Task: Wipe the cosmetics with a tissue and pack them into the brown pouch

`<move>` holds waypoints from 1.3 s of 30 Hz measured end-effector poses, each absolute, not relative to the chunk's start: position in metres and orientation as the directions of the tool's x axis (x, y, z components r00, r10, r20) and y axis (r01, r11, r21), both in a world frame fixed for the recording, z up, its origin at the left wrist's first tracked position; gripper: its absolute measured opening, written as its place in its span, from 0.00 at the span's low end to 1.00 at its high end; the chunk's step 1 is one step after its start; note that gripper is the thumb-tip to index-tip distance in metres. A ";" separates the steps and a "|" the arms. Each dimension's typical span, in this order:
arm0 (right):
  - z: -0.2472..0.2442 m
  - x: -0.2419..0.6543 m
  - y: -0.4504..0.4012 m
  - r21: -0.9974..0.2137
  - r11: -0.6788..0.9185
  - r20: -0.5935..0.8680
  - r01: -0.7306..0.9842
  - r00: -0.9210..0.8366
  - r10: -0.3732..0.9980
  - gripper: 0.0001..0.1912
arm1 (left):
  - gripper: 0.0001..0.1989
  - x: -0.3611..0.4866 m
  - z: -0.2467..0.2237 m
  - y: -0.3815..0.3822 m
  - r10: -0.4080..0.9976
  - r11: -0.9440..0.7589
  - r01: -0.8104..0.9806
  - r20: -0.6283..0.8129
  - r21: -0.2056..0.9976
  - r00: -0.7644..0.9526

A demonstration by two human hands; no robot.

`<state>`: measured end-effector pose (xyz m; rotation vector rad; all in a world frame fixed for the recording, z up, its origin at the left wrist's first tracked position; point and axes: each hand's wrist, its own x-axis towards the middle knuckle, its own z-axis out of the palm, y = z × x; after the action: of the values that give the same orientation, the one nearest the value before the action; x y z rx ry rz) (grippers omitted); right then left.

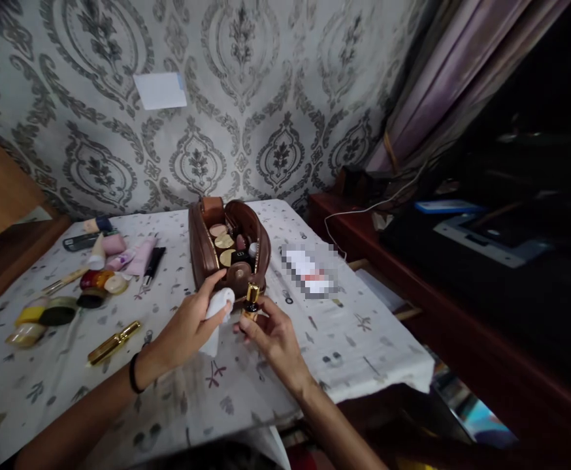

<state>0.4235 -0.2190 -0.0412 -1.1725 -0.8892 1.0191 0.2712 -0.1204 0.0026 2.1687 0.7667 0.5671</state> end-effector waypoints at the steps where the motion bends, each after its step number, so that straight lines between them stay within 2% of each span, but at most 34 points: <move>1: -0.038 0.428 -0.220 -0.985 0.099 0.046 -0.140 0.340 0.939 0.19 | 0.28 0.275 0.003 -0.121 0.685 -0.504 0.337 0.130 0.795 0.717; 4: -0.029 0.441 -0.220 -0.986 0.151 0.105 -0.073 0.433 0.895 0.19 | 0.27 0.282 0.003 -0.122 0.712 -0.410 0.307 0.091 0.859 0.697; 6: -0.023 0.450 -0.217 -0.983 0.180 0.149 -0.020 0.480 0.865 0.20 | 0.20 0.283 0.003 -0.121 0.713 -0.365 0.306 0.053 0.879 0.700; 8: -0.015 0.459 -0.214 -0.978 0.209 0.193 0.027 0.515 0.835 0.20 | 0.14 0.284 0.002 -0.119 0.709 -0.365 0.323 0.035 0.873 0.705; 10: -0.007 0.466 -0.209 -0.968 0.242 0.238 0.063 0.535 0.811 0.19 | 0.12 0.284 -0.001 -0.116 0.705 -0.418 0.335 0.068 0.844 0.706; 13: 0.010 0.474 -0.200 -0.959 0.257 0.282 0.122 0.517 0.808 0.20 | 0.18 0.284 -0.011 -0.114 0.681 -0.523 0.347 0.136 0.779 0.720; 16: 0.025 0.477 -0.189 -0.950 0.218 0.297 0.225 0.426 0.854 0.18 | 0.24 0.284 -0.023 -0.116 0.652 -0.601 0.364 0.173 0.711 0.738; 23: 0.032 0.481 -0.165 -0.864 0.192 0.347 0.466 0.272 0.898 0.16 | 0.30 0.282 -0.036 -0.117 0.571 -0.707 0.312 0.251 0.635 0.782; 27: 0.030 0.482 -0.162 -0.752 0.167 0.371 0.637 0.200 0.907 0.19 | 0.35 0.280 -0.038 -0.116 0.560 -0.703 0.314 0.224 0.638 0.798; 32: 0.032 0.482 -0.161 -0.474 0.159 0.365 0.866 0.029 0.931 0.09 | 0.32 0.280 -0.037 -0.116 0.549 -0.691 0.302 0.206 0.656 0.810; 36: 0.032 0.483 -0.158 -0.325 0.193 0.327 0.926 -0.081 0.942 0.06 | 0.32 0.280 -0.036 -0.116 0.550 -0.679 0.301 0.192 0.669 0.813; 39: 0.032 0.482 -0.156 -0.274 0.199 0.316 0.941 -0.108 0.943 0.05 | 0.35 0.280 -0.034 -0.116 0.551 -0.670 0.309 0.174 0.675 0.816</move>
<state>0.4817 -0.1564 0.0324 -1.7553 -2.0647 0.0059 0.2799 -0.1163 -0.0341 2.3438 0.6288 0.4841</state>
